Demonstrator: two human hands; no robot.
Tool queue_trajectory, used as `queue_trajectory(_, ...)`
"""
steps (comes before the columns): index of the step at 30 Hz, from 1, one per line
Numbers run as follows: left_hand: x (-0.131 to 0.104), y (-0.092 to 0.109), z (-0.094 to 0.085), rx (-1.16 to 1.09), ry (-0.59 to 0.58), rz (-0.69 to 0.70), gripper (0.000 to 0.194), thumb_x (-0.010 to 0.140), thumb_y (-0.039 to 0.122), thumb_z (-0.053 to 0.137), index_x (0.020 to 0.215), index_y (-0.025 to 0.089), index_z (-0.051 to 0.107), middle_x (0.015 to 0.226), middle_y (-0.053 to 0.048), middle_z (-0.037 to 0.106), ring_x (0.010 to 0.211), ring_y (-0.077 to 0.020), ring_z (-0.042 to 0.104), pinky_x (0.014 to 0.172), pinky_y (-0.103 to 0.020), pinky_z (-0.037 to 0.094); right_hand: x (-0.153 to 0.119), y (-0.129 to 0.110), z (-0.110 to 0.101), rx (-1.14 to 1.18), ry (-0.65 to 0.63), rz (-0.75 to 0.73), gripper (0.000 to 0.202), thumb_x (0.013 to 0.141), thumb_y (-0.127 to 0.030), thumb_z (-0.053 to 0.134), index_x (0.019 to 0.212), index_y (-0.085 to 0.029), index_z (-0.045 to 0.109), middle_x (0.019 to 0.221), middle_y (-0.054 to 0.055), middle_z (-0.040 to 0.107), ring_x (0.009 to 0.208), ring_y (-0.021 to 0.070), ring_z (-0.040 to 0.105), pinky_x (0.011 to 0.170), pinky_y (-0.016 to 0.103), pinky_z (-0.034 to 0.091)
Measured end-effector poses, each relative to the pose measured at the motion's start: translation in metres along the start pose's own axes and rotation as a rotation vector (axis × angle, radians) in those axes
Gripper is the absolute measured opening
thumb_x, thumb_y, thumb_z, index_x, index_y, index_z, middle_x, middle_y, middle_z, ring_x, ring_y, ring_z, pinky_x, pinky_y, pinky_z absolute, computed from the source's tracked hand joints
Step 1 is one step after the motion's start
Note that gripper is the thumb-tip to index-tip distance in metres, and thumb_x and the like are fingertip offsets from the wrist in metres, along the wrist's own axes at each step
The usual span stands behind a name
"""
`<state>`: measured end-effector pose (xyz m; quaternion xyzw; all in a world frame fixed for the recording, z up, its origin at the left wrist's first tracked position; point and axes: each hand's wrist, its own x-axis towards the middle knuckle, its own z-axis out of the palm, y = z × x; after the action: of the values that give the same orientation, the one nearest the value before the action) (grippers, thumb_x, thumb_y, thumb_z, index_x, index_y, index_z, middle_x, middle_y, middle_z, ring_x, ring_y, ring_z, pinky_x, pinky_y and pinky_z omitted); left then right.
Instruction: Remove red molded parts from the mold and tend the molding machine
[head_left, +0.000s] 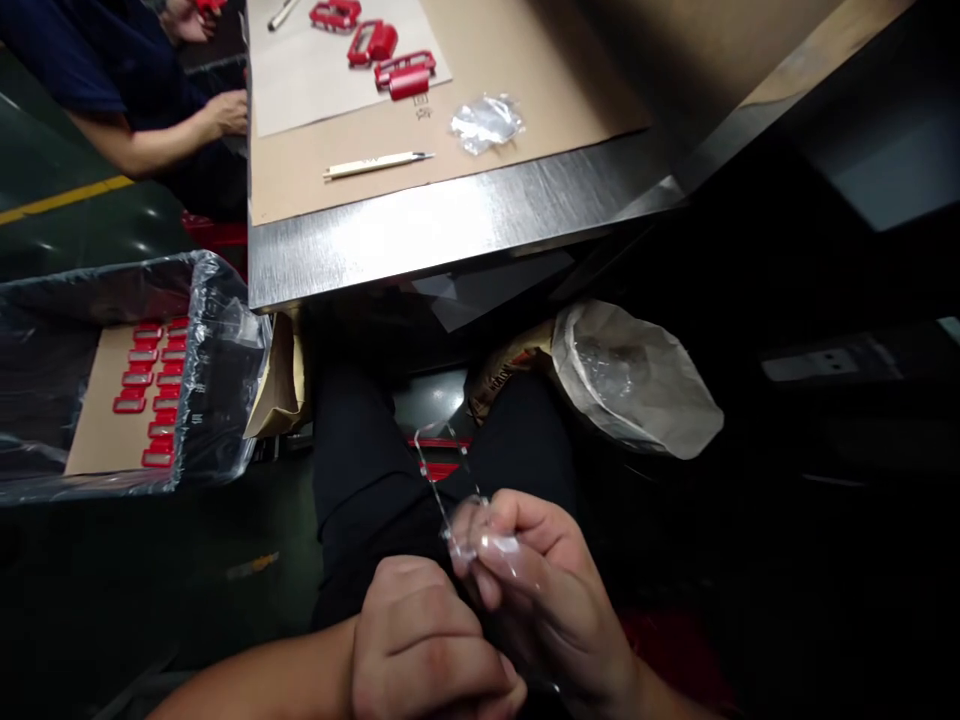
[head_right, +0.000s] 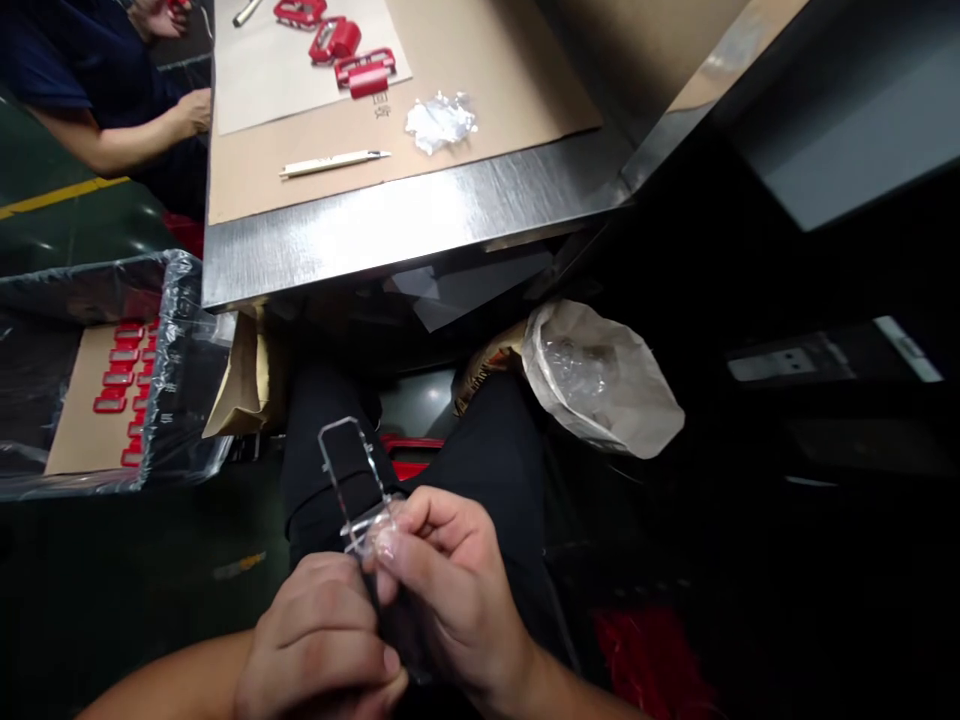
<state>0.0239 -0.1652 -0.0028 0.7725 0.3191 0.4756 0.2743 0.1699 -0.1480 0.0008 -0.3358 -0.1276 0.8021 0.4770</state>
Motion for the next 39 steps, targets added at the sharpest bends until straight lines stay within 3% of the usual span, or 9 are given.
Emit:
queue_trajectory(4, 0.003, -0.002, -0.006, -0.009, 0.045, -0.01, 0.003, 0.089, 0.01, 0.064, 0.089, 0.013, 0.066, 0.066, 0.0, 0.06, 0.053, -0.011, 0.054, 0.054, -0.026, 0.051, 0.003, -0.001, -0.003, -0.248, 0.205, -0.026, 0.031, 0.084, -0.037, 0.083, 0.069, -0.017, 0.065, 0.063, 0.002, 0.067, 0.059, 0.0123, 0.057, 0.058, 0.023, 0.045)
queue_trajectory(8, 0.007, -0.002, -0.013, 0.023, 0.061, -0.017, 0.007, 0.085, 0.007, 0.067, 0.089, 0.012, 0.066, 0.069, 0.0, 0.062, 0.055, -0.0103, 0.057, 0.052, -0.025, 0.053, 0.006, 0.003, -0.006, -0.294, 0.279, -0.04, 0.031, 0.082, -0.038, 0.084, 0.068, -0.017, 0.066, 0.061, 0.001, 0.067, 0.057, 0.0121, 0.057, 0.057, 0.024, 0.045)
queue_trajectory(29, 0.01, -0.007, -0.015, 0.02, 0.05, 0.015, 0.014, 0.077, 0.003, 0.074, 0.089, 0.007, 0.069, 0.074, -0.002, 0.065, 0.059, -0.0116, 0.061, 0.054, -0.025, 0.054, 0.008, 0.008, -0.01, -0.298, 0.337, -0.011, 0.027, 0.078, -0.034, 0.086, 0.065, -0.018, 0.07, 0.059, 0.001, 0.067, 0.052, 0.011, 0.056, 0.047, 0.022, 0.042)
queue_trajectory(39, 0.01, -0.005, -0.016, 0.05, 0.08, 0.005, 0.01, 0.08, 0.005, 0.072, 0.087, 0.01, 0.068, 0.07, 0.0, 0.063, 0.056, -0.0103, 0.059, 0.052, -0.025, 0.054, 0.007, 0.01, -0.014, -0.427, 0.325, -0.066, 0.026, 0.082, -0.036, 0.083, 0.068, -0.019, 0.07, 0.062, 0.002, 0.069, 0.058, 0.0139, 0.062, 0.057, 0.026, 0.05)
